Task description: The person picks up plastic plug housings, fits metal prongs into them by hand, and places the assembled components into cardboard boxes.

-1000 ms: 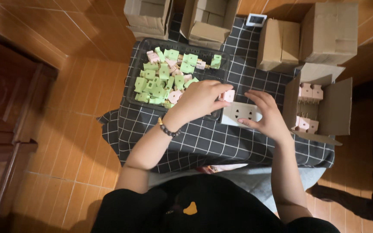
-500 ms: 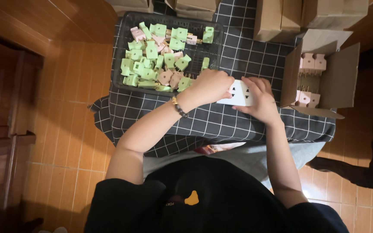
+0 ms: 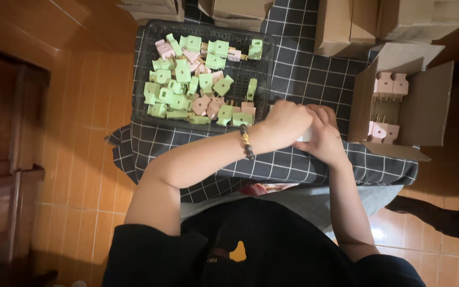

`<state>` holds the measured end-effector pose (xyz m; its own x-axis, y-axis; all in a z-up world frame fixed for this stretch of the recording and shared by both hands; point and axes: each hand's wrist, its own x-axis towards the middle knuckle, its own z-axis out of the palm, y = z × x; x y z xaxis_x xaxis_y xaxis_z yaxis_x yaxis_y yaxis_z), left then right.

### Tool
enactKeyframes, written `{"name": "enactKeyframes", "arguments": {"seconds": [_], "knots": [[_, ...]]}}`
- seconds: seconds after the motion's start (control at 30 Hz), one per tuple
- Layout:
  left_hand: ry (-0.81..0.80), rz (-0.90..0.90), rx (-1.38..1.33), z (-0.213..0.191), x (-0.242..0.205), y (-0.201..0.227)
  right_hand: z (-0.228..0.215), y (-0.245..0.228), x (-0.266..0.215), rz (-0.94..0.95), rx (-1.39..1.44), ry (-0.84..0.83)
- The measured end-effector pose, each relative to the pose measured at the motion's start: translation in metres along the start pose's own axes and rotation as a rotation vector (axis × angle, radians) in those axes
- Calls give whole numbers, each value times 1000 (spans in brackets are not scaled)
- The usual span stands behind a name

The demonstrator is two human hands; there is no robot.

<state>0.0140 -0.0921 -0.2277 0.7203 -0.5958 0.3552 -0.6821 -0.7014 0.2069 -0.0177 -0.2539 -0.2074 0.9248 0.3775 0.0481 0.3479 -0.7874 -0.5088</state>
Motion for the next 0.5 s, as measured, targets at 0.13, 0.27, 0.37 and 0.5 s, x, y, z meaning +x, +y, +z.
{"name": "enactKeyframes", "arguments": {"seconds": [0.13, 0.27, 0.37, 0.5], "knots": [[97, 78, 4, 35, -9, -12, 5, 8, 0, -9, -14, -1], [94, 105, -97, 53, -20, -25, 10, 14, 0, -63, -35, 36], [145, 26, 26, 54, -19, -16, 6, 11, 0, -57, -27, 32], [193, -87, 213, 39, -18, -4, 4, 8, -2, -47, -37, 32]]}}
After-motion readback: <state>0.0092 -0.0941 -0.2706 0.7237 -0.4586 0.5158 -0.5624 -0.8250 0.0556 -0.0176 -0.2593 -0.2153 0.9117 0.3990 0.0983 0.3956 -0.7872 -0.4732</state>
